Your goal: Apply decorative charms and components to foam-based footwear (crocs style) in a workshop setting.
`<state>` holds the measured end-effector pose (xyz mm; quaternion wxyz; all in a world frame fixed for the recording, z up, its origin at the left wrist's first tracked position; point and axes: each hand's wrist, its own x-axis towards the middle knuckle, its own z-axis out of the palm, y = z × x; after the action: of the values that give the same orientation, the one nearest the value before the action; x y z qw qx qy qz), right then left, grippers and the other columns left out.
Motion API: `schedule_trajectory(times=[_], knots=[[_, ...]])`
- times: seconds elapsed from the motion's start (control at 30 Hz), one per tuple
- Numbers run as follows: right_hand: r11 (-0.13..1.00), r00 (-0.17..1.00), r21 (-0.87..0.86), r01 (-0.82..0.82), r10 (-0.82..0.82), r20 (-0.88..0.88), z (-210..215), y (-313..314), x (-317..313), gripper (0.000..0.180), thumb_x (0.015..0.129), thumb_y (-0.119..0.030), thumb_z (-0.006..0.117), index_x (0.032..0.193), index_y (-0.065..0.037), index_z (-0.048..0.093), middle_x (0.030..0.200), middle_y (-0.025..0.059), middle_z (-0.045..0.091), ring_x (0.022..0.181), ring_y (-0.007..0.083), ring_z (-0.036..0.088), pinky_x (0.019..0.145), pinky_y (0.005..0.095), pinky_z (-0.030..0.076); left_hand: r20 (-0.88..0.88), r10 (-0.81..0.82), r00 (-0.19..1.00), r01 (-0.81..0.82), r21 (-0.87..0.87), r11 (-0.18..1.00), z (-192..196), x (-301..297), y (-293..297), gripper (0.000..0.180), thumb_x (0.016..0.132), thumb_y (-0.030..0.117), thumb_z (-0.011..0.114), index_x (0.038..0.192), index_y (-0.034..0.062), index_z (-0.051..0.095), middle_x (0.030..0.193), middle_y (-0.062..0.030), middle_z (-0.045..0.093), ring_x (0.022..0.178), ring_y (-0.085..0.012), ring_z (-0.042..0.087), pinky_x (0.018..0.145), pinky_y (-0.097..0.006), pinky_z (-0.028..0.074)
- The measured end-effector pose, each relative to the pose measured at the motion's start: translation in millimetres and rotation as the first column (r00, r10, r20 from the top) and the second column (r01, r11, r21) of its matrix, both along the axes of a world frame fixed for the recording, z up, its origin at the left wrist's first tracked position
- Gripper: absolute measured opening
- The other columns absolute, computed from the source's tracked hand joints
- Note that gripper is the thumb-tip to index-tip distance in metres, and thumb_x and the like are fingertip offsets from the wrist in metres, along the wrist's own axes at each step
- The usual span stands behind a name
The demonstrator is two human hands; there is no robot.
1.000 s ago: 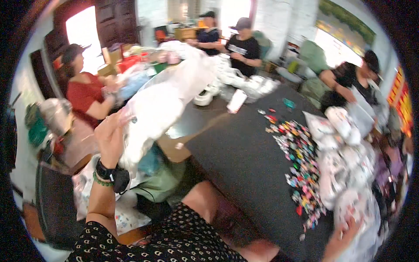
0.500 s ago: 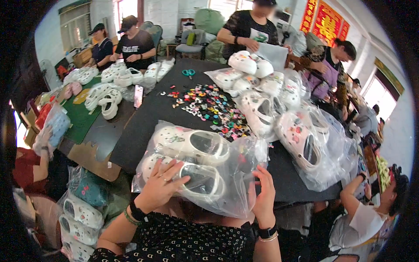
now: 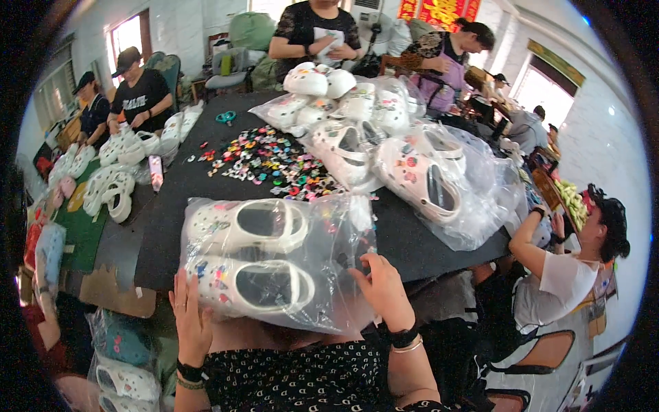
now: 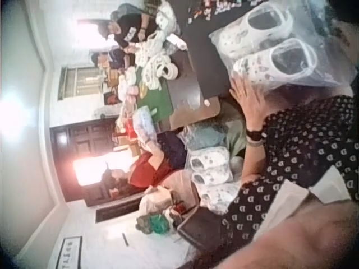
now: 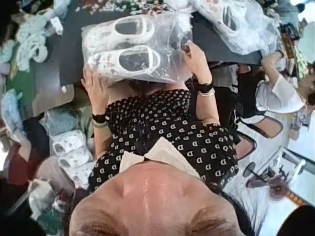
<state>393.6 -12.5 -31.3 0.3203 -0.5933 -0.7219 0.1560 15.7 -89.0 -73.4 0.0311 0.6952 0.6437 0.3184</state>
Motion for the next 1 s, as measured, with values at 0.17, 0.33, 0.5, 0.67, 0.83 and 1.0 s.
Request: schedule_trajectory(times=[0.17,0.33,0.5,0.67,0.83,1.0], knots=[[0.967,0.989,-0.219,0.129,-0.142,-0.047,-14.7,-4.5,3.7,0.055,0.084,-0.039,0.078,0.111,0.005,0.06,0.081,0.0196,0.069,0.074,0.032,0.07,0.065,0.038,0.054,-0.011,0.003,1.0,-0.003,0.037,0.999,-11.3,-2.6,-5.6,0.062,0.1,0.04,0.049,0.149,0.0034,0.039,0.16,-0.0209,0.026,0.147,-0.0405,0.024,0.118,-0.056,0.017],[0.966,0.993,-0.254,-0.039,0.009,-0.117,-33.3,-9.9,12.5,0.034,0.086,-0.027,0.077,0.103,0.001,0.066,0.077,0.0089,0.069,0.064,0.0151,0.063,0.061,0.0288,0.051,-0.018,-0.006,1.0,0.007,0.049,0.999,-6.7,0.3,-3.2,0.059,0.102,0.037,0.046,0.15,0.0035,0.038,0.16,-0.0193,0.026,0.148,-0.0384,0.024,0.118,-0.055,0.016],[0.94,0.584,-0.179,-0.29,0.026,-0.811,4.1,-24.5,8.5,0.009,0.096,-0.012,0.064,0.093,-0.003,0.062,0.085,0.0006,0.064,0.076,0.0082,0.059,0.068,0.0234,0.047,-0.04,0.006,0.999,-0.005,0.026,1.0,-6.8,-0.7,-2.3,0.059,0.103,0.037,0.045,0.15,0.0029,0.038,0.16,-0.0197,0.027,0.148,-0.0384,0.024,0.118,-0.054,0.017],[0.74,-0.049,0.037,-0.671,0.005,-0.999,32.8,-23.9,13.4,0.022,0.097,-0.008,0.059,0.117,0.001,0.064,0.124,0.0122,0.066,0.121,0.0222,0.058,0.104,0.0362,0.043,-0.009,-0.033,0.999,0.033,0.013,0.999,-3.4,1.6,3.6,0.059,0.102,0.037,0.046,0.149,0.0016,0.038,0.159,-0.021,0.027,0.147,-0.039,0.025,0.118,-0.053,0.017],[0.703,0.356,-0.254,-0.664,-0.001,-0.934,-26.8,4.6,-6.5,0.045,0.089,-0.012,0.07,0.13,0.002,0.058,0.125,0.0132,0.066,0.114,0.0243,0.063,0.096,0.0372,0.051,0.046,-0.055,0.997,0.051,0.086,0.995,-8.0,-4.2,3.1,0.058,0.102,0.033,0.048,0.147,-0.0012,0.04,0.158,-0.023,0.029,0.146,-0.0412,0.027,0.118,-0.052,0.019],[0.784,0.767,-0.211,-0.584,0.448,-0.459,-8.0,19.1,-27.2,0.049,0.084,-0.011,0.074,0.131,-0.011,0.062,0.118,0.0094,0.065,0.102,0.0165,0.063,0.092,0.0357,0.052,0.084,-0.072,0.994,0.065,0.083,0.994,-5.7,-6.9,0.2,0.056,0.101,0.029,0.049,0.147,-0.0018,0.04,0.157,-0.0233,0.029,0.145,-0.0416,0.027,0.117,-0.05,0.021]])
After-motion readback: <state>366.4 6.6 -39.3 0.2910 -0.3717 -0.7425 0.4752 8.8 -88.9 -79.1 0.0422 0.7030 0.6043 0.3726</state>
